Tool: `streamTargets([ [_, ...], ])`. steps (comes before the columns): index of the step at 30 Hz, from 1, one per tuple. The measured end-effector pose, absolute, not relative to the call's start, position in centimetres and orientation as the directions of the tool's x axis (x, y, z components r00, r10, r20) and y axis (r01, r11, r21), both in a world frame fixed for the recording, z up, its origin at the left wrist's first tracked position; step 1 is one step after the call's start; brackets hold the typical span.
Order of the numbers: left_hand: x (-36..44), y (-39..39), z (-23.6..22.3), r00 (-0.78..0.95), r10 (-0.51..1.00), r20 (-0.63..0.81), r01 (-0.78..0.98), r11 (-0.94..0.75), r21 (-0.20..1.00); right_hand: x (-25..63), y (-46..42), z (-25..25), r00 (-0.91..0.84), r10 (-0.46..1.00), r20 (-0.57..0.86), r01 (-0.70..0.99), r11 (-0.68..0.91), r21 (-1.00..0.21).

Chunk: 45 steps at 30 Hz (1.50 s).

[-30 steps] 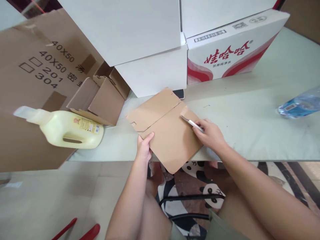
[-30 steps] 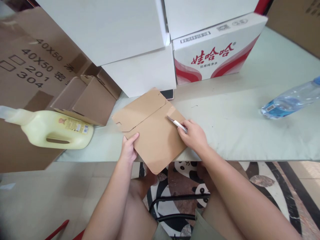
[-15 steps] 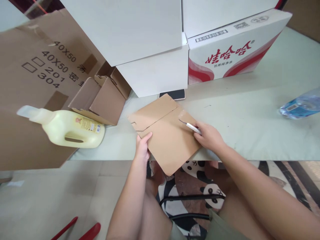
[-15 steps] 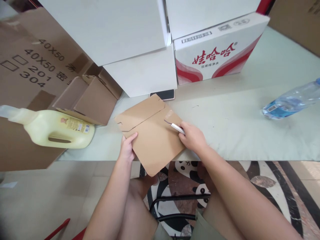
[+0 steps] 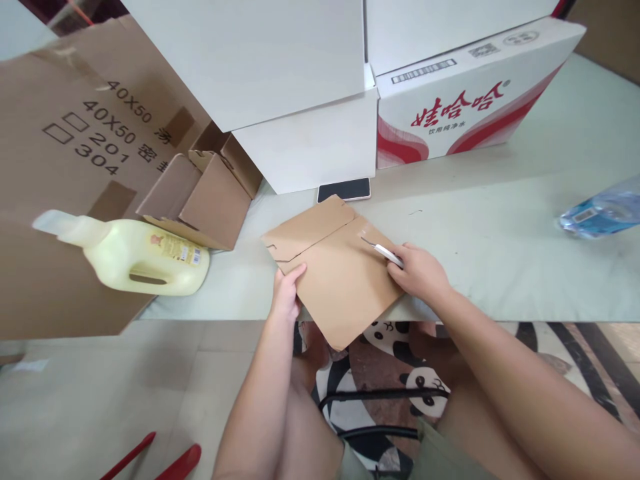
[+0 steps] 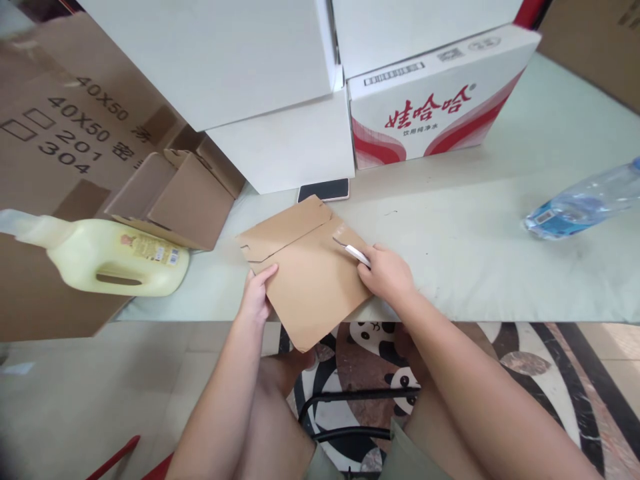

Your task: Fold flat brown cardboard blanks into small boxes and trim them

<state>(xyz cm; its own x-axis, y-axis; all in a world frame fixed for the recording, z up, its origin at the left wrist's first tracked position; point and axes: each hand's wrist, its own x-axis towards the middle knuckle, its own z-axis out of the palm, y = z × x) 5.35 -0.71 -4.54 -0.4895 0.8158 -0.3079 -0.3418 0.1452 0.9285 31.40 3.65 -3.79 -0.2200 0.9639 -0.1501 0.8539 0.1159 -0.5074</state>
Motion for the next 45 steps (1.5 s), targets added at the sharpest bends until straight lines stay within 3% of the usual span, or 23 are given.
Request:
streamTargets([
  [13, 5.4, -0.7, -4.4, -0.505, 0.811, -0.295, -0.345, 0.124, 0.931, 31.3, 3.8, -3.9, -0.241, 0.951, -0.194, 0.862, 0.117, -0.493],
  [19, 5.5, -0.6, -4.2, -0.520, 0.803, -0.291, -0.363, 0.101, 0.926, 31.5, 3.8, -3.9, -0.220, 0.966, -0.137, 0.789, 0.094, -0.608],
  [25, 5.6, -0.4, -3.6, -0.613, 0.739, -0.280, -0.425, -0.010, 0.905, 31.8, 4.4, -4.5, 0.021, 1.000, 0.015, 0.652, -0.002, -0.758],
  [30, 5.6, -0.3, -3.2, -0.638, 0.702, -0.317, -0.468, -0.027, 0.883, 31.7, 4.7, -4.7, 0.030, 0.999, -0.013, 0.586, -0.028, -0.810],
  [45, 5.7, -0.5, -3.5, -0.644, 0.710, -0.285, -0.441, -0.040, 0.897, 31.4, 4.4, -4.6, -0.024, 0.999, -0.026, 0.601, -0.006, -0.799],
])
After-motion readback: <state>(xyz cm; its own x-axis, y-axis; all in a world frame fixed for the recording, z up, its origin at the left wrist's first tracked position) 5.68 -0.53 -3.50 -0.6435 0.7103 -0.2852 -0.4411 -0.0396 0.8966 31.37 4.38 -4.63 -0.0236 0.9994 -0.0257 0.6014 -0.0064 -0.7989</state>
